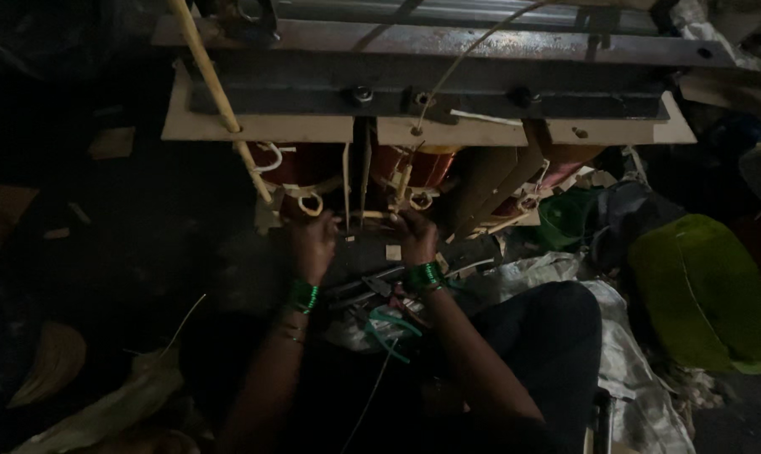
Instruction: The person sits on the floor and uses pliers and a hammer to adjust and secure components on a wooden-framed electrical device with copper coils. They repeatedly cut, bend, and hammer small wooden or wire pieces into place on the frame.
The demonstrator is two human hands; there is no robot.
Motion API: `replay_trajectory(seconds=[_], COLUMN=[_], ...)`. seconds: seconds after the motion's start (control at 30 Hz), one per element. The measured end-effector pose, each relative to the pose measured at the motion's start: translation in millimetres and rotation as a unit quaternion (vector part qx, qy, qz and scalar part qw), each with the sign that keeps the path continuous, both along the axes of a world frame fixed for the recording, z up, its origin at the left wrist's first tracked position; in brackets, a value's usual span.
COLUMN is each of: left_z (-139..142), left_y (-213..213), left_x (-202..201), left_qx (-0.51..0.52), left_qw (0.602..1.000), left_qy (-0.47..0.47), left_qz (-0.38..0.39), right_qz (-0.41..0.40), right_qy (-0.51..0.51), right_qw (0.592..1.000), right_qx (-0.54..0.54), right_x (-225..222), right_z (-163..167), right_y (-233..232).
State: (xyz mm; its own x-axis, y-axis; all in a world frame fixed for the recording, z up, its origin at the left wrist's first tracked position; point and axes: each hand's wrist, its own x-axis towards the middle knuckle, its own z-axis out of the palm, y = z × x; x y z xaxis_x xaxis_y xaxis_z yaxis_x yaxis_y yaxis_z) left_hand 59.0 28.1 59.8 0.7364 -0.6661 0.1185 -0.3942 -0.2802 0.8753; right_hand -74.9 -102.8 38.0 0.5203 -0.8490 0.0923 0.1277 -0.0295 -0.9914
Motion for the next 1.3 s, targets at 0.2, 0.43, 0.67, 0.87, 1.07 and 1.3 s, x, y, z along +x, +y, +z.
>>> replay_trajectory(seconds=[0.2,0.43,0.67,0.87,1.07,1.3], left_z=[-17,52,134,112,51,17], left_y=[-17,20,53,58,79,45], left_x=[-17,-47,-99,-127,-127,-125], left_qx=[0.111,0.073,-0.290,-0.256,-0.228,-0.040], left_qw=[0.960,0.979,0.906,0.908,0.907,0.991], left_qy=[-0.207,-0.130,0.272,0.322,0.353,0.130], left_qz=[0.152,0.137,-0.142,-0.075,-0.001,0.002], right_qz=[-0.033,0.037,0.115,0.190,0.241,0.312], right_qy=[0.169,0.379,0.353,0.550,0.476,0.395], right_qw=[0.967,0.836,0.818,0.743,0.777,0.764], right_qx=[-0.189,-0.394,-0.439,-0.330,-0.334,-0.404], right_x=[-6,-54,-124,-191,-182,-122], right_z=[-3,-3,-52,-96,-165,-72], right_y=[-6,-32,-62,-45,9,65])
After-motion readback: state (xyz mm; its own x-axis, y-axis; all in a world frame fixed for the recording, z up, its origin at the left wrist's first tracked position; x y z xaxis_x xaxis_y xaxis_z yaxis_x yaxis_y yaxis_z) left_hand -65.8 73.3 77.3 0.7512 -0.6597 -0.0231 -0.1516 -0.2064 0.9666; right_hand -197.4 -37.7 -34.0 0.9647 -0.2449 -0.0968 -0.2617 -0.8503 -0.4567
